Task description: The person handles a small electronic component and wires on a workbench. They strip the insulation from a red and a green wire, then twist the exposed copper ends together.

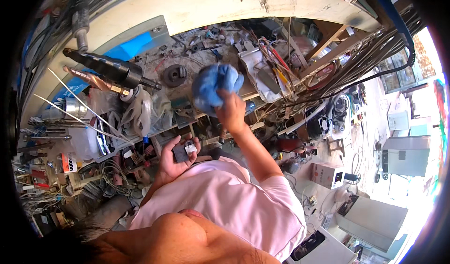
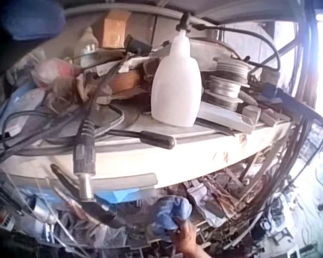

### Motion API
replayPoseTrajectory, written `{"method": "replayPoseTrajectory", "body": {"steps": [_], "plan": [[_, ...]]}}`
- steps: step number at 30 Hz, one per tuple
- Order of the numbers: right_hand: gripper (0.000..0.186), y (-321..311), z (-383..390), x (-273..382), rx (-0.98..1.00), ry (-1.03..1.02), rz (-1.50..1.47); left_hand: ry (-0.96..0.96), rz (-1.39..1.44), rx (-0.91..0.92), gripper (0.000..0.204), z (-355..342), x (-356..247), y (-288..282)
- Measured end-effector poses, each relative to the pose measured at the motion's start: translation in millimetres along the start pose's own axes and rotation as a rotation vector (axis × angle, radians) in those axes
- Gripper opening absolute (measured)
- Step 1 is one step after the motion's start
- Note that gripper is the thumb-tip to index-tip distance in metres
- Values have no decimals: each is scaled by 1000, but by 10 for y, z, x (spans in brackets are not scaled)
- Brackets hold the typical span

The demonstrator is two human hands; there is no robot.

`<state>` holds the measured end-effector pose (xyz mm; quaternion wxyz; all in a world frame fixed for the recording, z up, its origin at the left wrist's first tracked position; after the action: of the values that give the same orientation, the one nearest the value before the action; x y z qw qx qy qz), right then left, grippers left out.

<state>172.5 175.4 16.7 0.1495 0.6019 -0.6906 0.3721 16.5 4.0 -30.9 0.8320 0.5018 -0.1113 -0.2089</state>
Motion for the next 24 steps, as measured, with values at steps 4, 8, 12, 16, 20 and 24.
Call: {"method": "replayPoseTrajectory", "body": {"steps": [4, 8, 12, 16, 20, 24], "plan": [[36, -80, 608, 26, 66, -252, -108, -58, -82, 95, 34, -122, -15, 148], [23, -240, 680, 59, -338, 340, -715, -106, -148, 145, 37, -190, 5, 238], [31, -654, 891, 64, -231, -212, 108, -148, -159, 155, 37, -194, 44, 288], [33, -1065, 1100, 134, -118, -163, 194, -170, -165, 82, 35, -189, 64, 187], [38, -1403, 1507, 72, -22, -2, 342, -172, -163, 49, 36, -167, 40, -31], [50, -1291, 1864, -281, 111, 259, 458, -160, -177, 9, 34, -116, 2, -24]]}}
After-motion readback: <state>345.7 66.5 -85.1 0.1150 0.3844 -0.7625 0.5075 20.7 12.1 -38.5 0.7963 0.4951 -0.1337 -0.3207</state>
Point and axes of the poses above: each hand's wrist, its own z-axis away from the middle knuckle, its own y-axis out of the palm, x = y × z, the point moved 3 cm from there along -z, towards the middle knuckle, and after that the axes turned 14 degrees about -z, right-handed, at the moved point
